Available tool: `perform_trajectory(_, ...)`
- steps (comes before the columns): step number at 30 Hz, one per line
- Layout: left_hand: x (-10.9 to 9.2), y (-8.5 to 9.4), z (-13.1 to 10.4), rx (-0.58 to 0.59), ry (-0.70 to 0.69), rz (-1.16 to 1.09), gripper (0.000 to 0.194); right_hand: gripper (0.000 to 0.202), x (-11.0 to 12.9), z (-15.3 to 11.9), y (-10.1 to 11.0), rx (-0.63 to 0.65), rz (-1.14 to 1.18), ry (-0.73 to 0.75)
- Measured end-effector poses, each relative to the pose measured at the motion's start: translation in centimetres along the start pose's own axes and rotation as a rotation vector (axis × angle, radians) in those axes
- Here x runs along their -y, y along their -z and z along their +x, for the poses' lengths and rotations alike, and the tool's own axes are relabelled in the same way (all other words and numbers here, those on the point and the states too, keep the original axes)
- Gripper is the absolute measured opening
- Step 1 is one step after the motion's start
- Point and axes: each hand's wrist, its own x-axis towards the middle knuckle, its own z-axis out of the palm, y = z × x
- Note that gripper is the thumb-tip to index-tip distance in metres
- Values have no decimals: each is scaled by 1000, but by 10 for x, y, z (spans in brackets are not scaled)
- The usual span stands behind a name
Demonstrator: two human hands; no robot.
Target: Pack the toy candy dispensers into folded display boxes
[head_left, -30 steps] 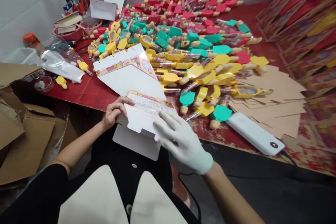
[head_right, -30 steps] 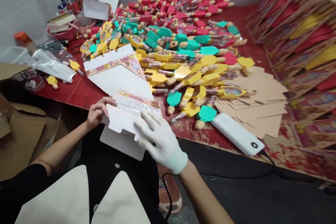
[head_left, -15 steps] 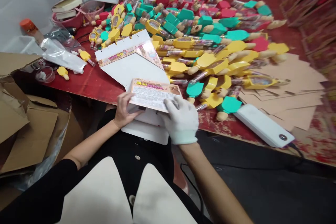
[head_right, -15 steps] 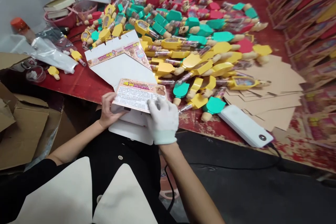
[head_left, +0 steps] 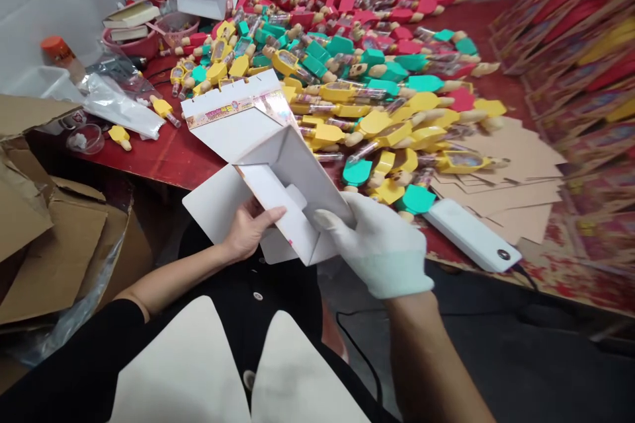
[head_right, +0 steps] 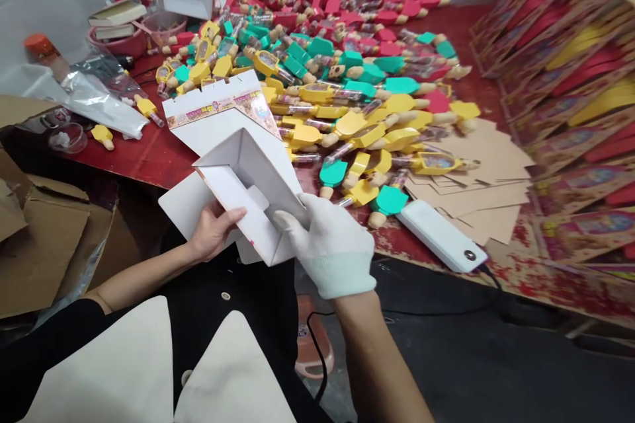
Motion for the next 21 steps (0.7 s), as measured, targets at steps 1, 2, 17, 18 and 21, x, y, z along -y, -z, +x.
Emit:
perform_trajectory(1, 1, 2, -3, 26, -9, 39, 56, 56, 0, -1, 3, 47, 33, 27)
perform_trajectory(2, 3, 3, -7, 38, -30, 82, 56, 57, 0, -3, 6, 90, 69, 39)
perform_trajectory(17, 15, 8, -9, -77, -101, 105, 53, 72, 13, -6, -16, 193, 441, 132)
perform_trajectory(18, 12, 7, -11, -69, -100, 87, 53, 72, 16, -10, -8, 197, 461, 156)
perform_trajectory(21, -22, 2, -28, 22, -140, 122, 48, 61, 24, -21, 31, 131, 511, 278)
